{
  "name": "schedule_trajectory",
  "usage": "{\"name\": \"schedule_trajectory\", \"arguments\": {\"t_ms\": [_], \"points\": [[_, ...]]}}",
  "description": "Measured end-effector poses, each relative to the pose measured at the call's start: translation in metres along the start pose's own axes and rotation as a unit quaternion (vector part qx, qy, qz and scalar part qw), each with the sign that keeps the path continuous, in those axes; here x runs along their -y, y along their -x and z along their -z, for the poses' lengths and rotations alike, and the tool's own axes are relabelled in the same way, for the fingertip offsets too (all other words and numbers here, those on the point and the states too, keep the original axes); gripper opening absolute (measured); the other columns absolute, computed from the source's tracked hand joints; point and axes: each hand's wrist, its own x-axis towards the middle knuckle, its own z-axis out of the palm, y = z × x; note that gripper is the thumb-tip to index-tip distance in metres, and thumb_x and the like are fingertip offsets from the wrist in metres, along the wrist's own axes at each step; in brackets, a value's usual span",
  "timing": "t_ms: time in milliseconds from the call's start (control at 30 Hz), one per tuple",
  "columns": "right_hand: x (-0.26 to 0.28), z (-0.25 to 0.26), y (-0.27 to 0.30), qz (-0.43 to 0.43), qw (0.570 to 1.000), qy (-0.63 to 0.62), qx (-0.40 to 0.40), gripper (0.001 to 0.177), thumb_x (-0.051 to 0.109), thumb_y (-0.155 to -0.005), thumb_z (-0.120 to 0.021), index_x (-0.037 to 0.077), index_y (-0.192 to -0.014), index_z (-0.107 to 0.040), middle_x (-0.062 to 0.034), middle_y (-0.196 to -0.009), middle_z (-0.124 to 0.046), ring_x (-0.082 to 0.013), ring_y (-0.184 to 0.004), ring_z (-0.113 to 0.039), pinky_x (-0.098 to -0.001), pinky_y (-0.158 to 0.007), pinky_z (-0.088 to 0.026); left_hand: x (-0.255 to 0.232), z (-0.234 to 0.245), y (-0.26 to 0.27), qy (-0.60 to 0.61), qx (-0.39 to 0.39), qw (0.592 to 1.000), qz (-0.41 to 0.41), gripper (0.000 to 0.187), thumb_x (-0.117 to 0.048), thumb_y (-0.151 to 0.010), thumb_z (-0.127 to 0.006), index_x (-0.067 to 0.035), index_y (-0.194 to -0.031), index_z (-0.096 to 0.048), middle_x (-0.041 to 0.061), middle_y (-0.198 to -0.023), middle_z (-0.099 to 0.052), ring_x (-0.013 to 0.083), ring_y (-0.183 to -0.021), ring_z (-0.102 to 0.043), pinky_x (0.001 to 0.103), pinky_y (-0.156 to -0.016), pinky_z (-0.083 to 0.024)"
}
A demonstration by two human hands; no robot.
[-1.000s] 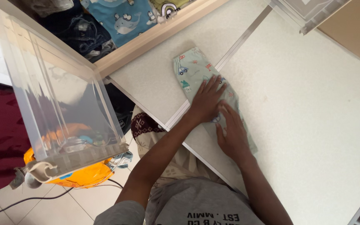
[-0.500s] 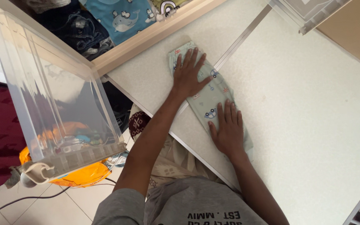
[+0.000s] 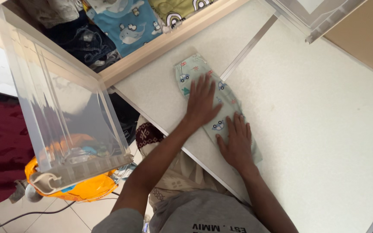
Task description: The person folds baby clothes on a white table, including a patterned onesie and pants, then places them into a storage drawer alongside other garments.
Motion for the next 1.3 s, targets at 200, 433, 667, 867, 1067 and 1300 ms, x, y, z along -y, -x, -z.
{"name": "schedule_trajectory", "arguments": {"t_ms": [200, 433, 667, 867, 1067, 1300], "points": [[0.011, 0.014, -0.033, 0.004, 0.991, -0.122, -0.049, 0.050, 0.009, -0.092, -0.063, 0.005, -0.142, -0.056, -0.0192, -0.158, -0.045, -0.0386, -0.146, -0.041, -0.0497, -0.122, -0.032, -0.031, 0.007, 0.054, 0.013, -0.002, 1.000, -0.017, 0.090, -0.042, -0.086, -0.072, 0.007, -0.153, -0.036, 0.032, -0.165, -0.024, 0.0463, -0.155, -0.017, 0.059, -0.124, -0.009], [0.012, 0.021, -0.116, 0.143, 0.975, -0.165, 0.043, 0.050, 0.003, -0.097, -0.056, 0.009, -0.147, -0.055, -0.0132, -0.163, -0.045, -0.0311, -0.151, -0.042, -0.0451, -0.125, -0.037, -0.103, 0.012, 0.111, 0.066, 0.201, 0.973, -0.093, 0.088, -0.053, -0.091, -0.059, 0.000, -0.155, -0.032, 0.024, -0.164, -0.025, 0.0393, -0.157, -0.013, 0.056, -0.128, -0.004], [0.012, -0.027, -0.187, 0.294, 0.947, -0.018, 0.126, 0.067, 0.025, -0.096, -0.059, 0.005, -0.156, -0.037, -0.0157, -0.166, -0.031, -0.0337, -0.151, -0.028, -0.0511, -0.122, -0.019, -0.128, -0.025, 0.135, -0.001, 0.187, 0.966, -0.179, 0.093, -0.066, -0.093, -0.042, -0.003, -0.159, -0.022, 0.020, -0.169, -0.014, 0.0348, -0.158, -0.005, 0.057, -0.126, -0.002], [0.011, -0.036, -0.198, 0.273, 0.955, 0.041, 0.107, 0.069, 0.032, -0.097, -0.060, 0.006, -0.158, -0.038, -0.0143, -0.168, -0.030, -0.0312, -0.155, -0.026, -0.0511, -0.126, -0.017, -0.134, -0.014, 0.157, -0.065, 0.252, 0.915, -0.307, 0.111, -0.080, -0.088, -0.044, 0.001, -0.161, -0.022, 0.021, -0.169, -0.020, 0.0361, -0.158, -0.015, 0.057, -0.126, -0.011], [0.000, -0.021, -0.201, 0.240, 0.955, -0.106, 0.138, 0.057, 0.014, -0.095, -0.064, 0.005, -0.149, -0.049, -0.0138, -0.163, -0.038, -0.0313, -0.154, -0.028, -0.0505, -0.127, -0.016, -0.120, -0.052, 0.166, 0.038, -0.005, 0.950, -0.311, 0.059, -0.040, -0.096, -0.075, -0.008, -0.144, -0.061, 0.011, -0.150, -0.061, 0.0252, -0.140, -0.054, 0.041, -0.121, -0.043], [-0.042, 0.032, -0.170, 0.196, 0.916, -0.304, 0.176, 0.041, 0.004, -0.102, -0.054, 0.011, -0.142, -0.060, -0.0118, -0.143, -0.066, -0.0281, -0.139, -0.060, -0.0436, -0.118, -0.047, -0.107, -0.011, 0.145, 0.293, 0.037, 0.926, -0.235, 0.038, -0.019, -0.091, -0.075, -0.001, -0.124, -0.070, 0.015, -0.109, -0.077, 0.0266, -0.099, -0.074, 0.041, -0.083, -0.061]]}}
